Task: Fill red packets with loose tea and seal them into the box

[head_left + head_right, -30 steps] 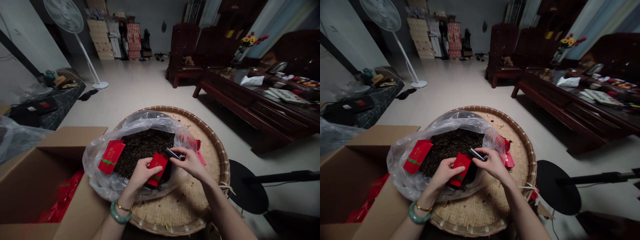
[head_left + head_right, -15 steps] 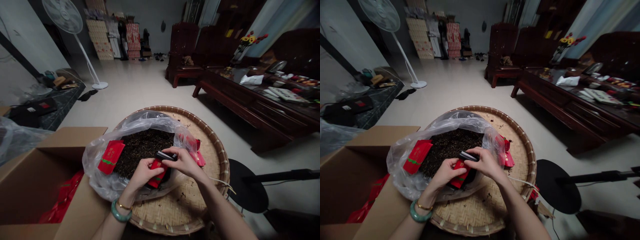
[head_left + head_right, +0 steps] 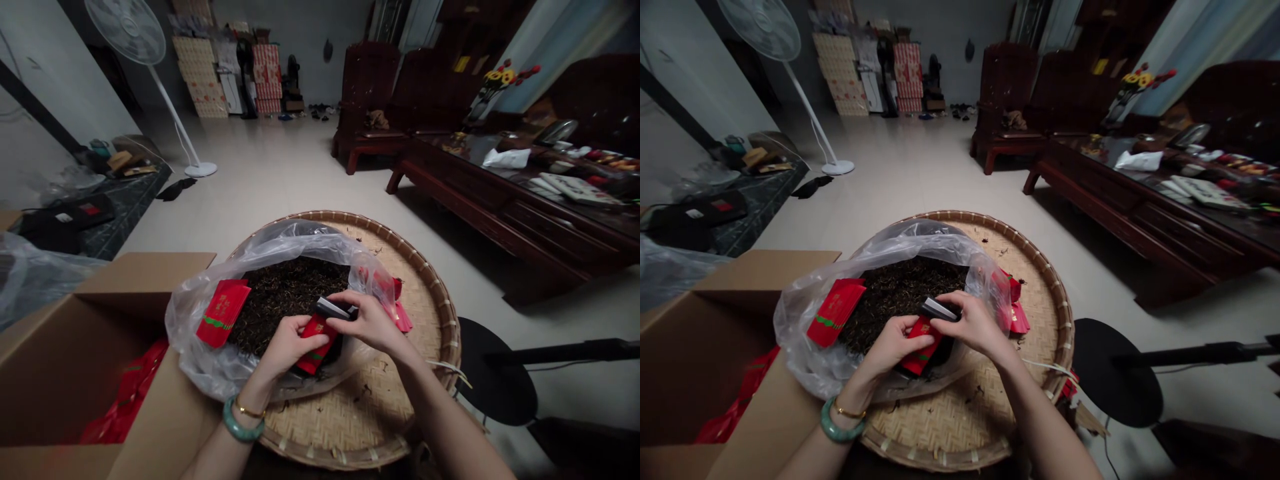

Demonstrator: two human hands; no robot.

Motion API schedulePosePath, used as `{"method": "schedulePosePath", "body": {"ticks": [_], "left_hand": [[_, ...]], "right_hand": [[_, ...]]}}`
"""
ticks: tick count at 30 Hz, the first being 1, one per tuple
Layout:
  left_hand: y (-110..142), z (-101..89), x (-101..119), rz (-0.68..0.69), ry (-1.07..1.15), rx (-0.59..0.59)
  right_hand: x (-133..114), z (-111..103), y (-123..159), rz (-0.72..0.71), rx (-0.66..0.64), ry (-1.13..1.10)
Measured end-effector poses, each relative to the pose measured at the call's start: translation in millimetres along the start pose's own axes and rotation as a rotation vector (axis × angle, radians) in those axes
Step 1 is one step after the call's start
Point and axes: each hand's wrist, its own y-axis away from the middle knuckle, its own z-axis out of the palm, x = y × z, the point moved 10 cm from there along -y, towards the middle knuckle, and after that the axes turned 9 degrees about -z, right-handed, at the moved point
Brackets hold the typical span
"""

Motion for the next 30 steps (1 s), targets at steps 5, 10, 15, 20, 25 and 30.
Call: {"method": "schedulePosePath", "body": {"ticks": [5, 10, 15, 20, 25, 30], "left_hand": [[-0.5, -2.3, -0.3, -0.003, -0.006, 0.021], [0.2, -3.0, -2.6, -0.019, 0.016, 0.020], [-1.1, -4.1, -10.0, -0.050, 0.048, 0.009], [-0.3, -9.2, -10.5, -0.030, 0.170, 0.058], [1.0, -8.2, -12.0, -0.032, 0.250, 0.095], [2.1, -4.1, -10.1, -0.014, 0.236, 0.093]], "right_hand": [[-6.1, -0.4, 0.7, -0.026, 0.011, 0.010], [-9.3, 0.5, 0.3, -0.032, 0.008, 0.023], [10.8, -19.9, 6.3, 0.038, 0.127, -0.022], [51.9, -39.2, 17.4, 0.082, 0.161, 0.260], [57.5, -41.5, 20.2, 0.046, 0.251, 0.337], [21.8, -8.1, 13.9, -0.032, 0.242, -0.008]]}}
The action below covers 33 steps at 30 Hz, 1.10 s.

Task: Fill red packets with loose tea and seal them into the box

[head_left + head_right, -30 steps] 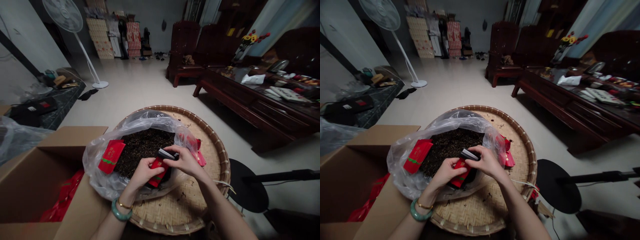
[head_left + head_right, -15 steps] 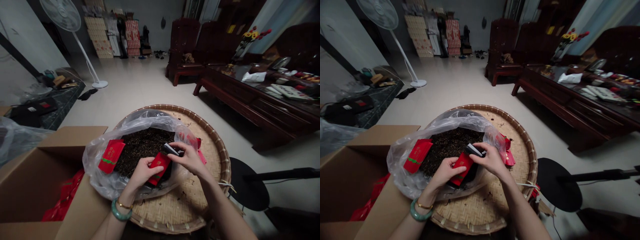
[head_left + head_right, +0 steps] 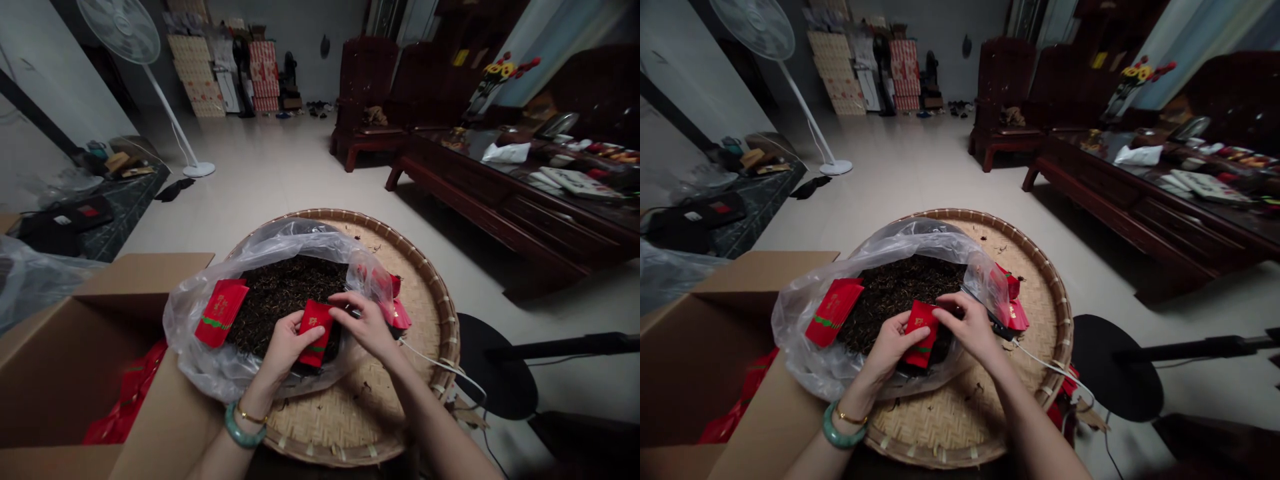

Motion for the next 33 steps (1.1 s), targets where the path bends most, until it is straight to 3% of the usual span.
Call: {"method": "schedulePosePath", "body": {"ticks": [6, 11, 18, 22, 25, 29, 31, 33], "left_hand": [[4.6, -6.5, 23.3, 0.143, -0.024, 0.072], [9.0, -12.7, 31.5, 0.192, -0.025, 0.156], [7.5, -10.8, 23.2, 0.134, 0.090, 0.094], [6.8, -11.5, 24.5, 0.130, 0.089, 0.072], [7.3, -23.4, 27.0, 0.179, 0.147, 0.114], [8.8, -45.3, 24.5, 0.231, 0.120, 0.261], [7.7, -45.3, 22.6, 0.239, 0.050, 0.279], [6.1, -41.2, 21.2, 0.243, -0.014, 0.283]], "right_hand": [[-27.2, 20.3, 3.8, -0.079, -0.028, -0.050], [-36.4, 19.8, 4.5, -0.096, -0.083, -0.036], [-12.0, 39.7, 14.9, 0.096, -0.162, -0.210], [0.6, 48.5, 21.4, 0.125, -0.154, -0.181], [19.1, 29.1, 22.2, 0.156, -0.043, -0.103], [40.8, -24.9, 22.0, 0.226, 0.212, 0.019], [31.7, -41.7, 18.3, 0.227, 0.329, 0.018], [6.6, -33.2, 9.0, 0.213, 0.333, -0.097]]}}
